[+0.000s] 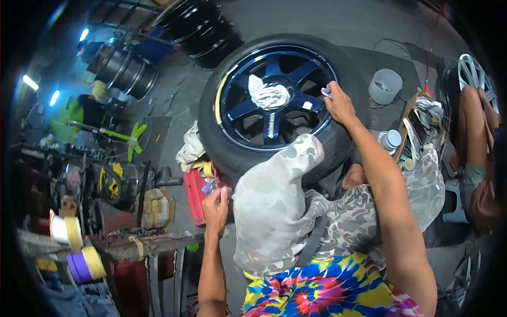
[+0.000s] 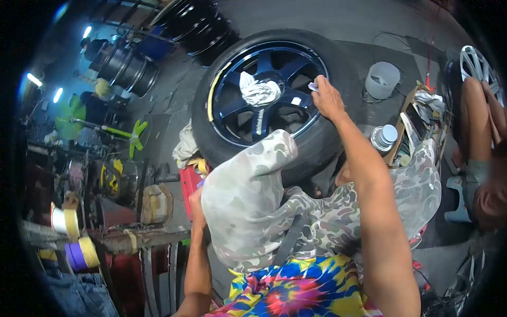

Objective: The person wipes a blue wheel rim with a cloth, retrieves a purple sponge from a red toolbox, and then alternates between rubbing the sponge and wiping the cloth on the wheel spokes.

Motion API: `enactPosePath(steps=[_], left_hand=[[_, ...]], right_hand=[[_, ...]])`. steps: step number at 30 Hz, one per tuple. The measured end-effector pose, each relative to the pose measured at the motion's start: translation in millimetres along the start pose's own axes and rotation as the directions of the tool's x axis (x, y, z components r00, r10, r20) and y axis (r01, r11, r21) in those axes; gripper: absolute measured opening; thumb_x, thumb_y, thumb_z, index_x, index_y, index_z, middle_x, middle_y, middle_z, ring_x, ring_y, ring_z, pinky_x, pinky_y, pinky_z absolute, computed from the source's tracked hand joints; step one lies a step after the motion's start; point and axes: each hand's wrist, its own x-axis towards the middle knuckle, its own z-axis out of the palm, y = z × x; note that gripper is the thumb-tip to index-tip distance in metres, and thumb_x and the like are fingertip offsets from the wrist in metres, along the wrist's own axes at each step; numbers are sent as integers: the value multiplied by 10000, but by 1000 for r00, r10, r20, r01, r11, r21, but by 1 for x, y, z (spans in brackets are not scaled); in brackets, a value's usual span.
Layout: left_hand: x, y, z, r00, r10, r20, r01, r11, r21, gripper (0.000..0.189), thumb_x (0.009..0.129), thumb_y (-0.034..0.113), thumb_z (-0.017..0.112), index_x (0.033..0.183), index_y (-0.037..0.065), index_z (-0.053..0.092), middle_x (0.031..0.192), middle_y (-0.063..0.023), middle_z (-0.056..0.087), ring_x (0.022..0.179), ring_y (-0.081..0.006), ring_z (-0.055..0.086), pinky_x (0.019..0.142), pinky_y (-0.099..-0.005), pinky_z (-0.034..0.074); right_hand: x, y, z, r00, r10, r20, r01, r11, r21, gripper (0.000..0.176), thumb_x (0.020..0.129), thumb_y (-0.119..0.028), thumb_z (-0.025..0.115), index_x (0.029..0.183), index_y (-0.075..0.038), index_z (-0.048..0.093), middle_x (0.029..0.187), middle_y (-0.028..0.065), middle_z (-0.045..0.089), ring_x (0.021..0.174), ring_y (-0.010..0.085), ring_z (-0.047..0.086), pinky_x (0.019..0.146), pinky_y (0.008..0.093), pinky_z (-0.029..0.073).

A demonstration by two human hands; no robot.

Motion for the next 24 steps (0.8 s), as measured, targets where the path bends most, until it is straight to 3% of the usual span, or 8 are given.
enactPosePath(steps=[3, 5, 7, 10, 13, 15, 20, 24], left_hand=[[42, 5, -21, 962, 273, 29, -272, 932, 239, 265, 1033, 221, 685, 1045, -26, 781, 836, -127, 760, 747, -201, 719, 715, -348, 553], [81, 47, -24, 995, 101, -3, -99, 981, 165, 247, 1012, 228, 709, 1041, -6, 783, 833, -151, 756, 759, -218, 730, 725, -364, 555], [126, 68, -32, 990, 138, 39, -143, 971, 191, 248, 997, 255, 728, 1033, 15, 780, 837, -175, 753, 759, -262, 738, 728, -387, 555], [197, 74, -41, 931, 273, 242, -333, 906, 261, 323, 1012, 307, 719, 1108, 2, 765, 864, -150, 754, 771, -178, 686, 723, -361, 535], [264, 64, -30, 870, 137, 473, -348, 851, 393, 420, 980, 420, 740, 1118, 24, 773, 878, -166, 762, 778, -267, 719, 735, -399, 546], [296, 47, -9, 832, 95, 546, -378, 817, 434, 496, 937, 483, 776, 1111, 18, 775, 863, -180, 758, 820, -316, 741, 774, -427, 561], [344, -35, 80, 816, 32, 577, -408, 738, 537, 818, 809, 567, 855, 1394, 39, 638, 1351, -225, 635, 1297, -404, 608, 1091, -485, 511], [342, -68, 126, 810, 7, 587, -355, 803, 480, 925, 769, 552, 890, 1433, -4, 566, 1383, -256, 624, 1317, -425, 598, 1111, -475, 497]], right_hand=[[4, 2, 0, 1000, 20, 6, -20, 999, 27, 254, 987, -191, 622, 1154, -64, 480, 1144, 230, 668, 1088, 489, 647, 926, 563, 507], [6, -2, 0, 998, 63, 19, -64, 997, 35, 252, 1002, -209, 617, 1160, -61, 488, 1136, 238, 677, 1085, 486, 652, 926, 555, 510], [11, 0, 0, 994, 104, 34, -105, 994, 24, 253, 1017, -227, 612, 1165, -58, 495, 1128, 246, 685, 1081, 483, 658, 927, 547, 513], [23, 19, 4, 996, 81, 40, -84, 992, 89, 278, 1028, -276, 619, 1161, -48, 531, 1082, 256, 708, 1064, 473, 677, 920, 521, 526], [45, 28, -13, 965, 74, 250, -75, 997, -7, 286, 1004, -290, 637, 1113, -30, 582, 1022, 243, 722, 1000, 440, 705, 892, 488, 541], [64, 31, -21, 833, 110, 543, -121, 993, -14, 292, 973, -296, 659, 1034, -14, 613, 944, 223, 718, 924, 401, 714, 853, 458, 547], [66, -12, -51, 736, -27, 676, 79, 996, -45, 255, 927, -231, 704, 1007, -2, 625, 865, 179, 664, 835, 355, 657, 785, 455, 510], [51, -3, -47, 805, -215, 553, 234, 971, 36, 248, 952, -233, 717, 992, -9, 617, 880, 163, 621, 840, 334, 615, 785, 430, 498]])
